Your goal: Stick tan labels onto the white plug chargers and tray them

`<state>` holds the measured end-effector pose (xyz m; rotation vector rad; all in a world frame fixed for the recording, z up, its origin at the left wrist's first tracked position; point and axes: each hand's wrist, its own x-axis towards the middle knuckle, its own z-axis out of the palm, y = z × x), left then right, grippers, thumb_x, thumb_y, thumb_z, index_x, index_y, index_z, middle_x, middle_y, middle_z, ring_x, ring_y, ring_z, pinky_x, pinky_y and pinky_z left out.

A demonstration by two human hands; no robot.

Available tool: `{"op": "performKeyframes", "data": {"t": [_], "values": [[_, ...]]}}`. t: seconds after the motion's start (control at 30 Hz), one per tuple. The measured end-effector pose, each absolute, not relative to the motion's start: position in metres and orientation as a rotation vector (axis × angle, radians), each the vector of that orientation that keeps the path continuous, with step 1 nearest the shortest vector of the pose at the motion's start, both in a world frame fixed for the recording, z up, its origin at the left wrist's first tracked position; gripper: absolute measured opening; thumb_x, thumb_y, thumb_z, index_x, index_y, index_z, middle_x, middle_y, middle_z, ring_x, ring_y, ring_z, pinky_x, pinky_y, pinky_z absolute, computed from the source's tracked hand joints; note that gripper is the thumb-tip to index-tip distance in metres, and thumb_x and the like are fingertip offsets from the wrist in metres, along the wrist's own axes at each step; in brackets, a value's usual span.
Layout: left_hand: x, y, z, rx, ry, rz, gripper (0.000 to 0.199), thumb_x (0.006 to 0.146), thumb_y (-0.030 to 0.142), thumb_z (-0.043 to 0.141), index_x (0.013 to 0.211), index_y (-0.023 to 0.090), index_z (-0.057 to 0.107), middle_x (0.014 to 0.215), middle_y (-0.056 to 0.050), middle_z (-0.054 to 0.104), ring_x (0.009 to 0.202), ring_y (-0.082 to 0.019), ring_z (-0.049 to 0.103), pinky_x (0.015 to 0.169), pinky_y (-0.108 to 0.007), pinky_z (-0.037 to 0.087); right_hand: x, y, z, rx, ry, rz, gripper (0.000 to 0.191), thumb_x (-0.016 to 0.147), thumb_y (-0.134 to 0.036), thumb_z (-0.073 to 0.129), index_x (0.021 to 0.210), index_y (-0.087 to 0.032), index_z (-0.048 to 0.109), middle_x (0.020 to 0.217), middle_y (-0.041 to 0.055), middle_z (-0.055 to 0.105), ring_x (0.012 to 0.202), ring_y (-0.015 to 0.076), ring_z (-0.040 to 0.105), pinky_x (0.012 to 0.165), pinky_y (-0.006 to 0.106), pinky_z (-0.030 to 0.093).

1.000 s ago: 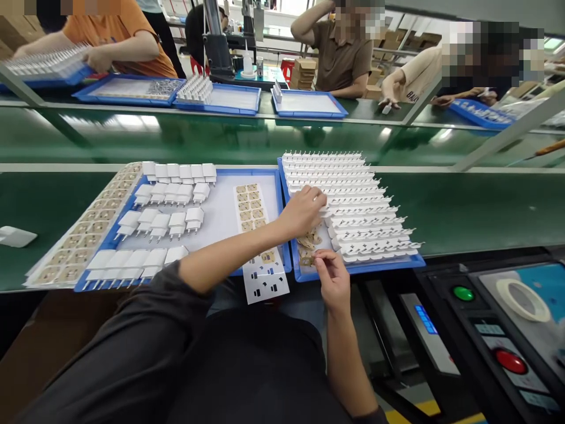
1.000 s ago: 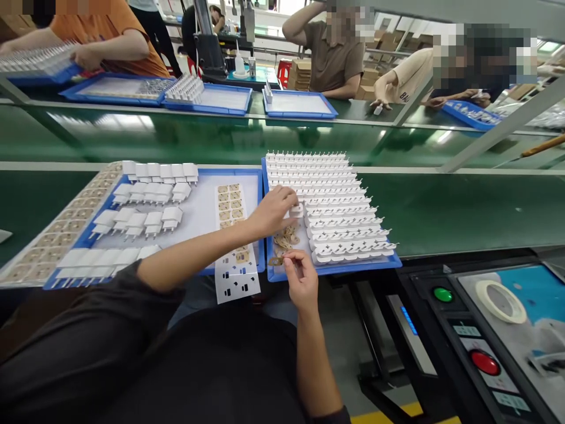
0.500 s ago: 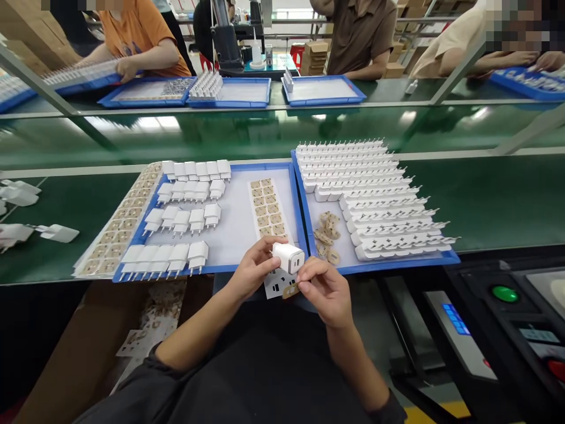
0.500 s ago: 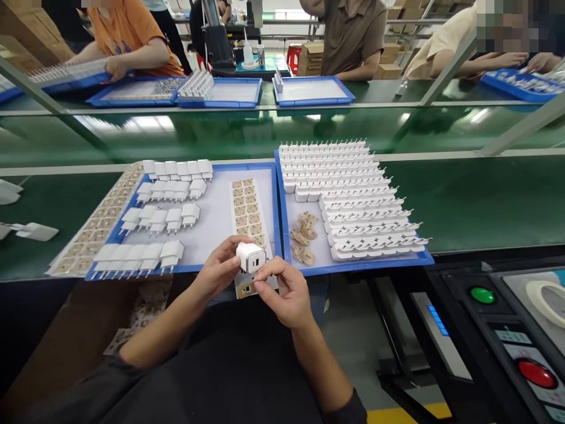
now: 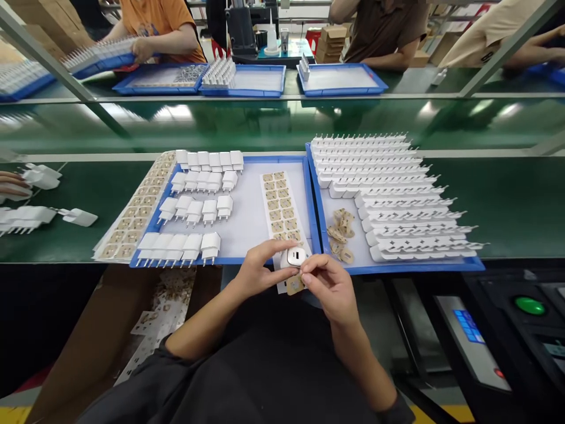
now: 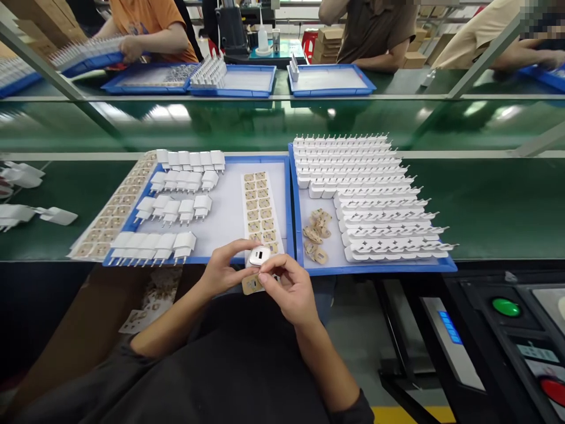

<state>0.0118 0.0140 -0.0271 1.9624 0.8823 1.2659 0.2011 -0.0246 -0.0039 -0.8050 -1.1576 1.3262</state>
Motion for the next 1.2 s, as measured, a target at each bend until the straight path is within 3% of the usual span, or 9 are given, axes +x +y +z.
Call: {"op": "performKeyframes", "data": {"t": [0.3, 0.93, 1.2], "values": [[0.015, 0.004, -0.018, 1.943, 0.847, 1.318, 0.041, 0.086, 0.018, 0.079, 0.125, 0.021, 0.065, 0.121, -0.012, 0.075, 0.114, -0.023, 0.073, 0.102, -0.037, 0.059, 0.2, -0.019, -0.004, -1.015, -1.128, 1.103, 0.001, 0.092, -0.026, 0.072, 0.092, -0.026, 0.072, 0.088, -0.0001, 0.068, 0.084, 0.015, 0.063, 0.079, 0.027, 0.052], [0.016, 0.006, -0.011, 2.033, 0.874, 1.307, 0.043, 0.086, 0.02, 0.081, 0.125, 0.022, 0.065, 0.119, -0.011, 0.076, 0.112, -0.022, 0.072, 0.1, -0.036, 0.058, 0.195, -0.019, -0.001, -1.146, -1.265, 0.943, 0.003, 0.094, -0.027, 0.069, 0.092, -0.025, 0.07, 0.087, 0.0003, 0.07, 0.083, 0.0163, 0.065, 0.076, 0.03, 0.052], [0.017, 0.006, -0.01, 2.07, 0.895, 1.334, 0.041, 0.087, 0.021, 0.079, 0.125, 0.023, 0.066, 0.117, -0.011, 0.077, 0.11, -0.023, 0.074, 0.098, -0.038, 0.06, 0.19, -0.02, 0.003, -1.239, -1.407, 0.709, 0.003, 0.093, -0.027, 0.07, 0.093, -0.026, 0.067, 0.084, 0.0007, 0.068, 0.079, 0.0177, 0.063, 0.075, 0.034, 0.051]]}}
